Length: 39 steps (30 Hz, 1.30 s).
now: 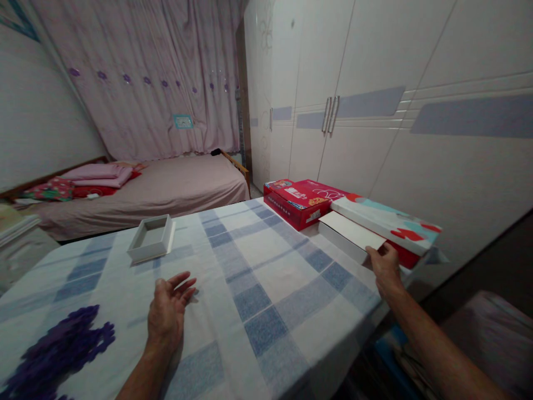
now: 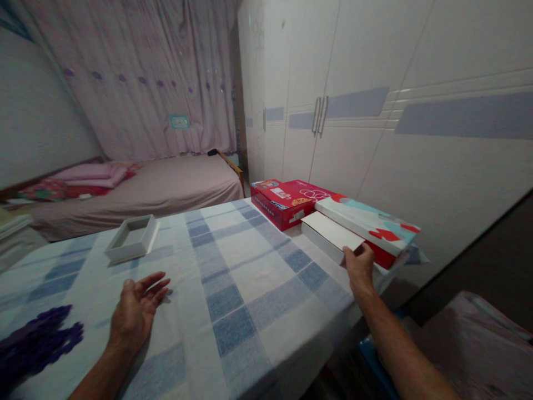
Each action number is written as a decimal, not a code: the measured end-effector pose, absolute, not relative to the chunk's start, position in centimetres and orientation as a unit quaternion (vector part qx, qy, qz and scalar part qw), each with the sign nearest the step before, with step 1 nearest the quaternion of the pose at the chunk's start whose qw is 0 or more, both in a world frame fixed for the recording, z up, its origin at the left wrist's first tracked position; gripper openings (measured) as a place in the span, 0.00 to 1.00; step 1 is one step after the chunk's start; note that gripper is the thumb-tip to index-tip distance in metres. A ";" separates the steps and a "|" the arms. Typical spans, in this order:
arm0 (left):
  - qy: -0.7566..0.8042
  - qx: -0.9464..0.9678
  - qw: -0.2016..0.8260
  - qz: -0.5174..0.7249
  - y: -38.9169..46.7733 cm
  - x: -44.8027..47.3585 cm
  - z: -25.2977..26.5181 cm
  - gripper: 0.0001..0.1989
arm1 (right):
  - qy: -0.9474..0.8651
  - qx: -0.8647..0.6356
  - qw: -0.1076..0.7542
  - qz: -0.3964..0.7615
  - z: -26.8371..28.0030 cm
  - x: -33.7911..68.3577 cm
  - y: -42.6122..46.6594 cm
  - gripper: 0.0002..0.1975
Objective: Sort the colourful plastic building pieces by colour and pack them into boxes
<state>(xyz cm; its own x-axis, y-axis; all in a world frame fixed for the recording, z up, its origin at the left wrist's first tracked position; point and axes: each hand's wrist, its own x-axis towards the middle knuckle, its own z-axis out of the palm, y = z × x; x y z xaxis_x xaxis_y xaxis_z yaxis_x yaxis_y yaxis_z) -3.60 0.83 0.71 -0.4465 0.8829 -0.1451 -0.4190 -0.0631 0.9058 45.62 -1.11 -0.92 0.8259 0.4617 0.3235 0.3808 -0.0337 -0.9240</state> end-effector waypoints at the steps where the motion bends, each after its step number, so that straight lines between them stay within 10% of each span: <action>1: 0.497 0.234 0.473 0.689 0.8 -3.6 0.7 0.21 | -0.293 -0.723 0.625 0.036 -0.9 45.6 -1.1 0.16; 14: 0.500 0.245 0.475 0.682 0.8 -3.6 0.7 0.20 | -0.400 -0.786 0.471 0.025 -0.3 41.5 -4.4 0.15; 22: 0.518 0.364 0.472 0.614 0.2 -3.2 0.8 0.24 | -0.673 -0.556 0.475 -0.109 3.1 34.0 -4.5 0.09; 39: 0.486 0.430 0.497 0.576 0.8 -3.1 -0.4 0.30 | -0.889 -0.387 0.206 -0.136 5.5 9.5 15.0 0.20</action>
<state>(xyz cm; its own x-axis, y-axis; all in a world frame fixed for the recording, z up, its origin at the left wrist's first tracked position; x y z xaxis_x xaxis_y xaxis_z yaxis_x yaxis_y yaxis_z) -3.12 0.76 -0.41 -0.1351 0.9907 0.0129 -0.1548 -0.0339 0.9874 9.51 14.96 5.53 -0.6160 0.6312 0.4713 0.7431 0.6641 0.0820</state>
